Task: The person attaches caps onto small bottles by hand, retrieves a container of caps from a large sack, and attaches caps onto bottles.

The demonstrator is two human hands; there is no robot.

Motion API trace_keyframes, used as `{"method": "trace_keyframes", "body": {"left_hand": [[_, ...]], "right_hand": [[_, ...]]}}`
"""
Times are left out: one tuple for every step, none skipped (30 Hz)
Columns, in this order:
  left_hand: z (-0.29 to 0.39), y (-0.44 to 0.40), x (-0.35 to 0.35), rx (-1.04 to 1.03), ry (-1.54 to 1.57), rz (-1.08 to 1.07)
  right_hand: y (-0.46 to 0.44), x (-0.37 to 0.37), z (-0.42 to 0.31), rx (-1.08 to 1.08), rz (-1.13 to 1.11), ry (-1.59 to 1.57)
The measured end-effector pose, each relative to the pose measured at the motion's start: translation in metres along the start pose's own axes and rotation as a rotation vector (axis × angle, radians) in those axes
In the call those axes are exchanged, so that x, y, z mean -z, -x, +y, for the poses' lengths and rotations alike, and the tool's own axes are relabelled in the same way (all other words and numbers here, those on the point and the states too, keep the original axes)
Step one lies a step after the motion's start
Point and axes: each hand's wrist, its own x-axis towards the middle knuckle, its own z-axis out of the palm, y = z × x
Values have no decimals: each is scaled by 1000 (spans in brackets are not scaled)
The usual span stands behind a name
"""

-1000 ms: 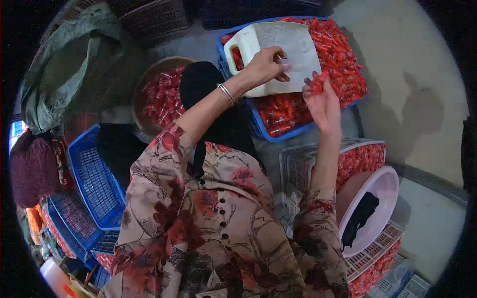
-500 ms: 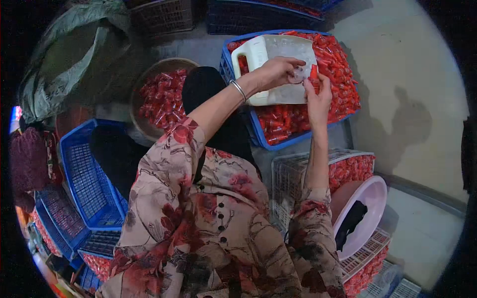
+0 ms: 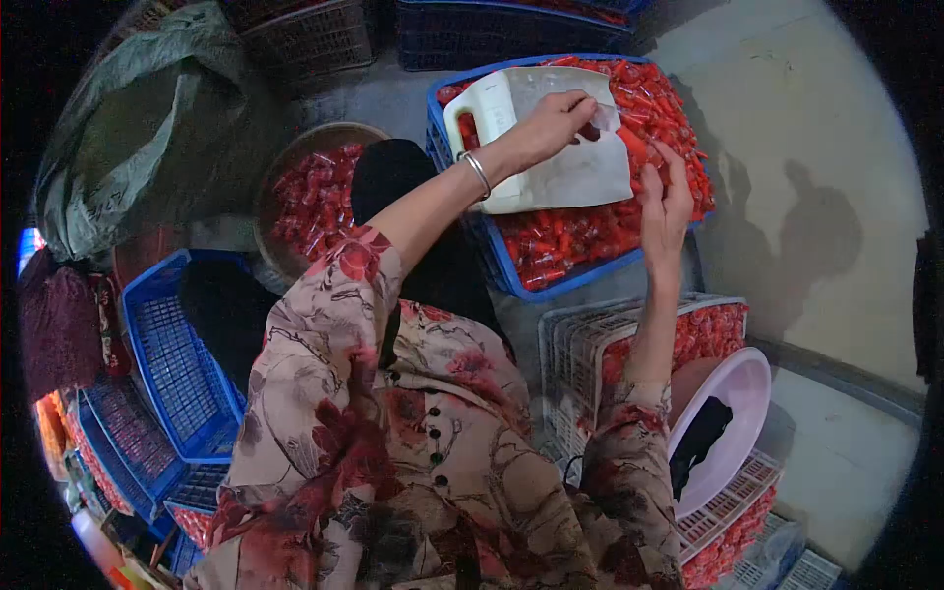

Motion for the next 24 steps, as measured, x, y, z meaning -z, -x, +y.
{"method": "trace_keyframes", "body": {"left_hand": [[4, 10, 1, 120, 225, -64], [3, 19, 4, 120, 224, -66], [3, 29, 7, 155, 317, -124], [3, 39, 9, 192, 407, -179], [7, 50, 8, 228, 481, -191], [11, 61, 10, 230, 479, -180], [16, 72, 16, 219, 472, -185], [21, 84, 21, 210, 466, -187], [26, 97, 27, 169, 462, -190], [33, 108, 31, 172, 464, -171], [40, 119, 35, 110, 413, -126], [48, 129, 39, 45, 359, -82], [59, 140, 44, 83, 174, -76], [58, 150, 44, 83, 174, -64], [54, 159, 42, 66, 186, 44], [52, 168, 41, 50, 198, 153], [56, 177, 43, 22, 42, 209], [49, 182, 47, 32, 43, 218], [42, 184, 51, -235, -133, 319], [36, 187, 55, -498, -310, 410], [29, 191, 59, -488, -304, 409], [29, 197, 67, -530, -325, 358], [34, 204, 76, -571, -347, 308], [40, 215, 84, -519, -456, 250]], "right_hand": [[0, 3, -6, 160, -16, 102], [-1, 7, -14, 160, -15, 102], [-3, 10, -23, 207, -119, 161], [-3, 10, -30, 255, -226, 217], [-2, 6, -35, 257, -230, 210], [-1, 0, -40, 365, -270, 245], [0, -5, -45, 476, -311, 279], [1, -8, -52, 482, -323, 269], [3, -10, -60, 499, -352, 291], [6, -14, -66, 517, -383, 313], [10, -20, -68, 523, -398, 303], [13, -27, -69, 613, -373, 306], [14, -34, -72, 704, -344, 310], [15, -41, -78, 712, -350, 303], [17, -48, -83, 729, -357, 280], [21, -56, -89, 746, -366, 255], [26, -67, -91, 751, -377, 244], [33, -79, -90, 675, -367, 100], [38, -88, -95, 599, -357, -41], [43, -91, -101, 593, -367, -43], [47, -91, -110, 190, -542, -226], [52, -92, -118, -224, -694, -403], [59, -97, -123, -619, -757, -760], [61, -101, -123, -632, -755, -761]]}}
